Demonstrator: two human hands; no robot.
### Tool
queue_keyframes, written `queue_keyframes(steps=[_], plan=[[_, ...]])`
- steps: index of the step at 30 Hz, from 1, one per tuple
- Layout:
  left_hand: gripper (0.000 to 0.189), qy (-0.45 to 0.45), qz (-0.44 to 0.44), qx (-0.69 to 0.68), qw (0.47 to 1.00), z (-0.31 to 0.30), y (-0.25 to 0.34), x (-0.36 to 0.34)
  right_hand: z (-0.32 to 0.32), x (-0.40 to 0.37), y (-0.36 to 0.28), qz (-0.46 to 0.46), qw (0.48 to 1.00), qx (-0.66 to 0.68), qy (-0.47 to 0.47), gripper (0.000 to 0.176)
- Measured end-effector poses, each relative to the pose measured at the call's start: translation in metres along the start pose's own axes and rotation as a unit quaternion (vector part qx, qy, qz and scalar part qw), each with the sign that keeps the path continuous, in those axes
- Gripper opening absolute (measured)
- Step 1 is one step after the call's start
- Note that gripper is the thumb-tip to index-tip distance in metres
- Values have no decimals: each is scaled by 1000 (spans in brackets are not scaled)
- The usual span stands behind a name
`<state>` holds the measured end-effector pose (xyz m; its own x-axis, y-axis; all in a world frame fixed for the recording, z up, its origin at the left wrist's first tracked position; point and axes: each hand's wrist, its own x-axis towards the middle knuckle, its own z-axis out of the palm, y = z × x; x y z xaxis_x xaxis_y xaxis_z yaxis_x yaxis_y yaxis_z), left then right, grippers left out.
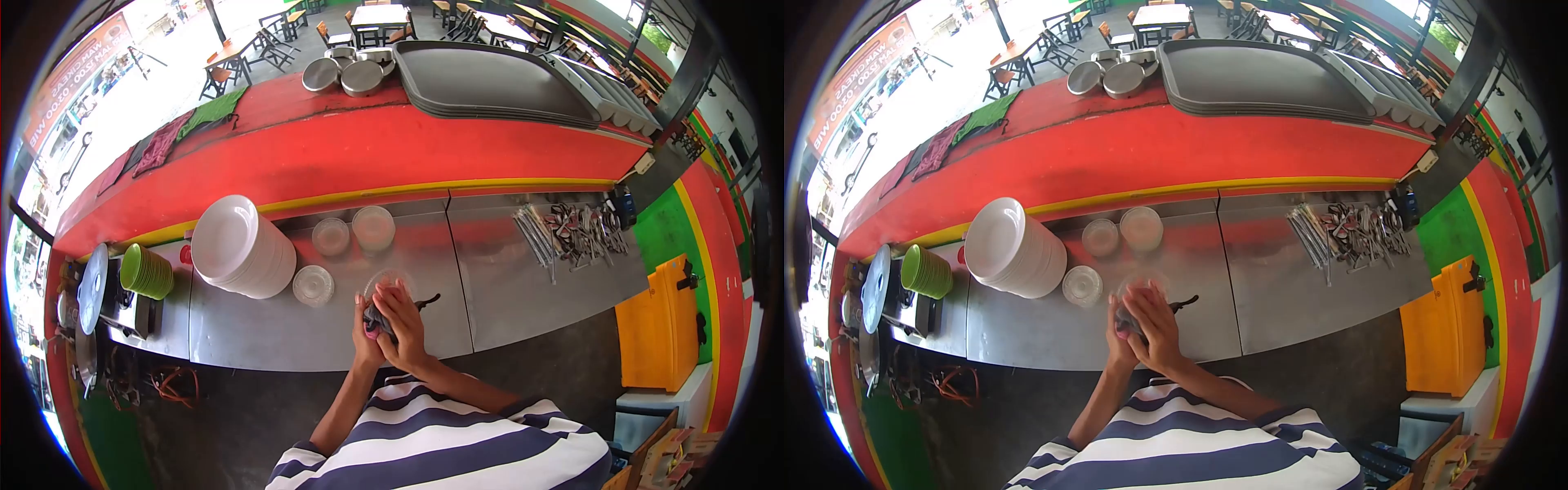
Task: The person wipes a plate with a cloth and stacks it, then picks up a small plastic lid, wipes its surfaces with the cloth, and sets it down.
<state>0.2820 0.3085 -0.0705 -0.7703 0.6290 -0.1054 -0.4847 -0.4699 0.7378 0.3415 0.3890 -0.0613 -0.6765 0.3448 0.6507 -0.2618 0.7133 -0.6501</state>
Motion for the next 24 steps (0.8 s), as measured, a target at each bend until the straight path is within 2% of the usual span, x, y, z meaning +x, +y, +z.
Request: queue_keyframes(steps=[1, 2, 4, 7, 8, 9, 11, 15, 16, 20, 21, 23, 24], plan=[[63, 16, -27, -80, 996, -4, -12, -5, -5, 2, 4, -8, 1000, 3, -18, 57], [62, 15, -3, -81, 997, -5, -24, -14, -13, 11, 9, -10, 999, 8, -37, 56], [61, 45, -21, -57, 997, 0, -29, -22, -26, 33, 11, 1, 998, 26, -54, 52], [64, 44, 18, 47, 998, 24, -19, -28, -35, 46, 27, 136, 977, 162, -9, 48], [64, 33, 44, 89, 995, 21, -23, -27, -33, 42, 33, 184, 948, 259, 23, 48], [64, 23, 67, 132, 989, 20, -25, -26, -32, 38, 30, 134, 970, 202, 23, 50], [64, 52, 31, 50, 997, 20, -17, -21, -31, 21, 21, 30, 995, 85, 32, 55], [62, 86, 15, -69, 994, 6, -34, -22, -24, -2, 2, -42, 995, 67, -55, 50], [60, 80, -4, -93, 992, 19, -25, -31, -27, 8, 5, -51, 994, 65, -72, 57], [62, 116, 44, 8, 992, 25, -31, -38, -34, 58, 14, 14, 994, 105, -43, 44], [64, 111, 53, 19, 992, 29, -28, -41, -33, 63, 21, 87, 979, 178, -53, 43], [68, 103, 68, 40, 992, 37, -22, -47, -26, 65, 38, 232, 917, 317, -74, 40], [69, 112, 73, 37, 990, 38, -17, -47, -24, 56, 43, 206, 930, 297, -69, 41]])
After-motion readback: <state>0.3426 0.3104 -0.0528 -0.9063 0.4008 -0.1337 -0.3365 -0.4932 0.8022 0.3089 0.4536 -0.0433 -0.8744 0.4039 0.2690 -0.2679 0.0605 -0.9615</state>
